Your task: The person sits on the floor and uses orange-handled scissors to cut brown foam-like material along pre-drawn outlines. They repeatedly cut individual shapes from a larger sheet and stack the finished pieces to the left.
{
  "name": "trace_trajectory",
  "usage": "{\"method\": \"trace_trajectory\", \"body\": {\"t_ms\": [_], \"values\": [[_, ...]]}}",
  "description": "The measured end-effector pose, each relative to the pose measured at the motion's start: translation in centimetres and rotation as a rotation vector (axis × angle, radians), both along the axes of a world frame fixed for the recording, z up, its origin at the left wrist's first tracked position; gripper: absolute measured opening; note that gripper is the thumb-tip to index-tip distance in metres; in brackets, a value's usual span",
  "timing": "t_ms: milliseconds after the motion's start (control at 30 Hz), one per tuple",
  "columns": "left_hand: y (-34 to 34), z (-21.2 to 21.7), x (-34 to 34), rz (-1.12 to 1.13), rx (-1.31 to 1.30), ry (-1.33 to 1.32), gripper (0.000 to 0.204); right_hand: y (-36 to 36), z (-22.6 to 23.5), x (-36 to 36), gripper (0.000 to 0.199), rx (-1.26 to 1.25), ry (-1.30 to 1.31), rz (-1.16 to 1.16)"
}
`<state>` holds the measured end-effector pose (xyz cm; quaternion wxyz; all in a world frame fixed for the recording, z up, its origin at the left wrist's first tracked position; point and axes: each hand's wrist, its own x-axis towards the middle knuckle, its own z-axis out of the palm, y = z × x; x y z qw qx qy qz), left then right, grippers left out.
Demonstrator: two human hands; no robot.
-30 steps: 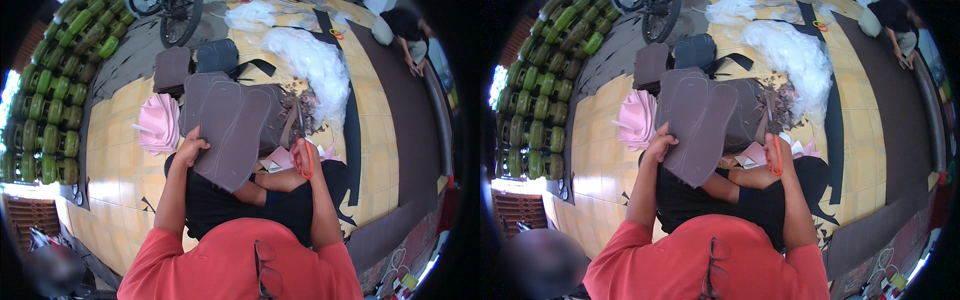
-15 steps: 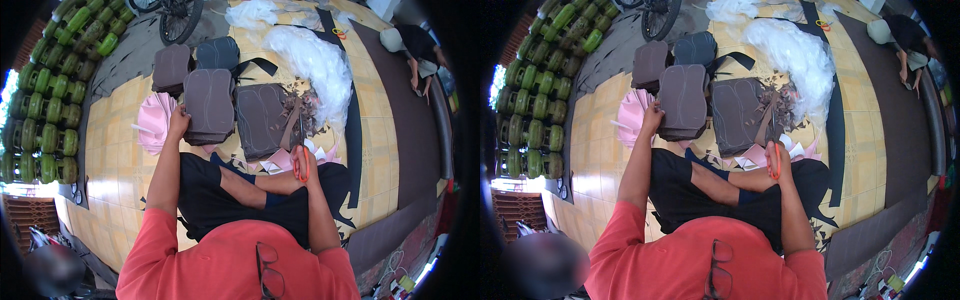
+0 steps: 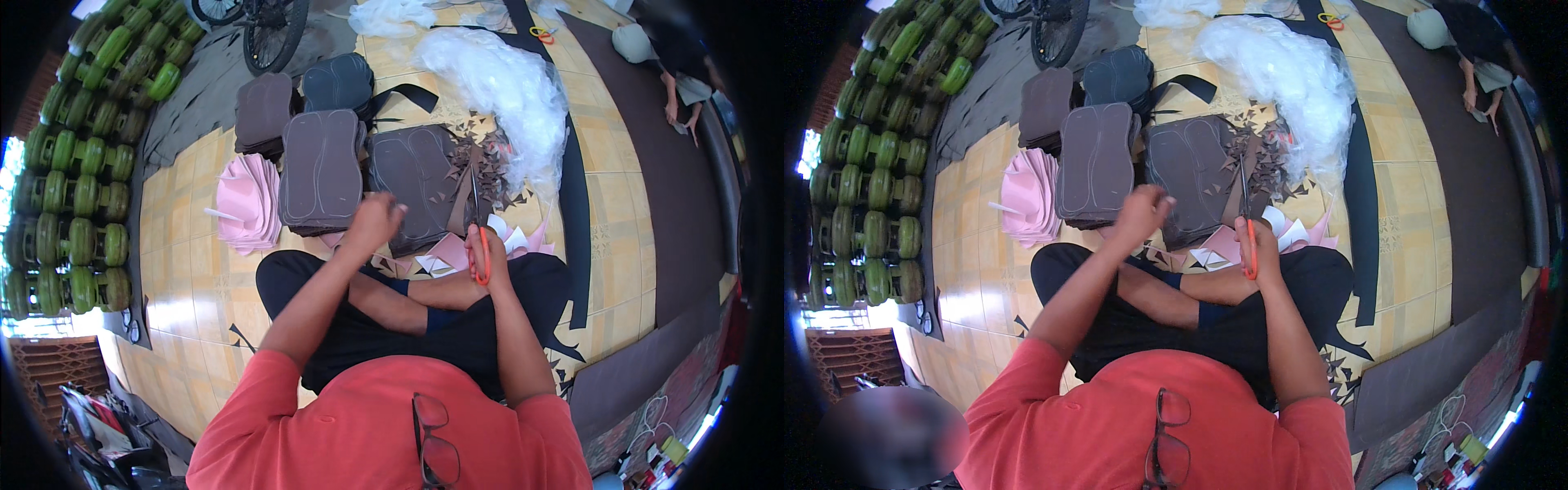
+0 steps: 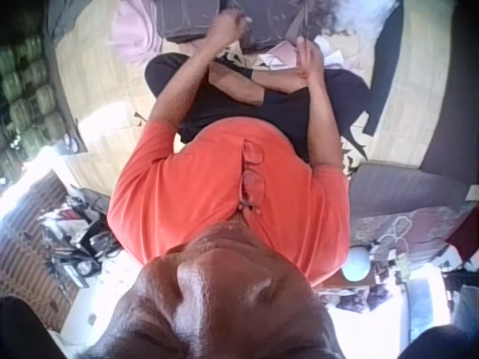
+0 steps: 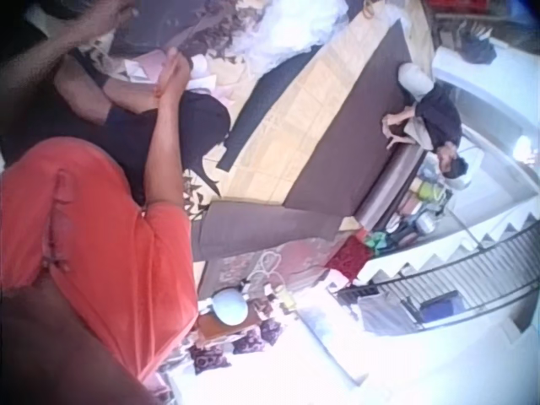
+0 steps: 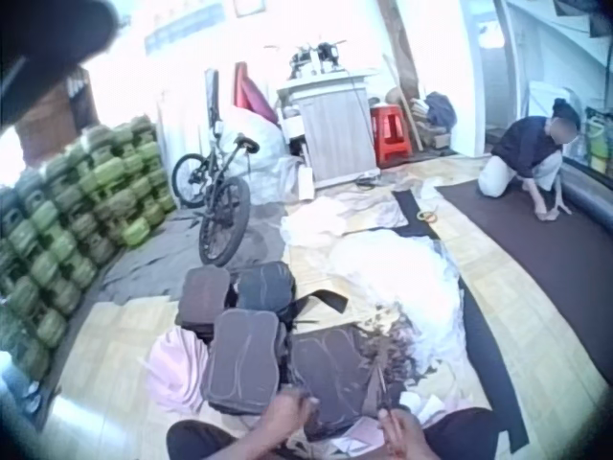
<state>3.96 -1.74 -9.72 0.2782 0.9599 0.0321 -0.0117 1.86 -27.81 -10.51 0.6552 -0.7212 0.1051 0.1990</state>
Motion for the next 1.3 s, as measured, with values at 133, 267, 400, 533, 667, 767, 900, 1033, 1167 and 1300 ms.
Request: {"method": "trace_trajectory", "body": {"t_ms": [133, 267, 400, 533, 667, 767, 900, 1033, 1167, 1300], "values": [[-6.0, -3.8, 0.8, 0.266, 0.204, 0.345, 0.067, -0.3, -0.9, -0.1, 0.051, -0.004, -0.058, -0.046], [-7.3, -5.2, 1.1, 0.368, 0.233, 0.277, 0.072, -0.3, -0.5, -0.2, 0.051, 0.031, -0.048, -0.076], [-5.7, -5.5, 2.3, 0.412, -0.005, 0.146, 0.060, -0.2, -0.3, 0.5, 0.051, 0.074, -0.021, -0.086], [-3.8, -3.9, 4.9, 0.399, -0.358, 0.036, 0.037, -0.2, -0.2, 0.6, 0.052, 0.130, 0.002, -0.113], [-3.7, 0.9, 5.5, 0.143, -0.346, -0.237, 0.025, -0.4, 0.3, 0.5, 0.052, 0.149, 0.008, -0.140], [-5.2, 5.9, 3.7, 0.182, -0.381, -0.478, 0.023, -0.5, 0.3, 0.3, 0.051, 0.177, -0.001, -0.160], [-5.0, 7.1, 1.3, 0.166, -0.718, -0.563, 0.032, -0.4, -0.5, 0.0, 0.049, 0.115, -0.093, -0.172], [-4.4, 8.3, -0.6, 0.229, -1.267, -0.119, 0.036, 0.1, -3.6, -0.6, 0.047, -0.086, -0.317, -0.165], [-4.0, 8.7, -2.6, 0.294, -1.371, -0.067, 0.036, 1.4, 0.9, -1.2, 0.040, -0.165, -0.395, -0.116], [-3.1, 8.2, -3.5, 0.311, -1.401, -0.049, 0.036, 2.0, 2.7, -1.2, 0.044, -0.267, -0.607, -0.090]]}}
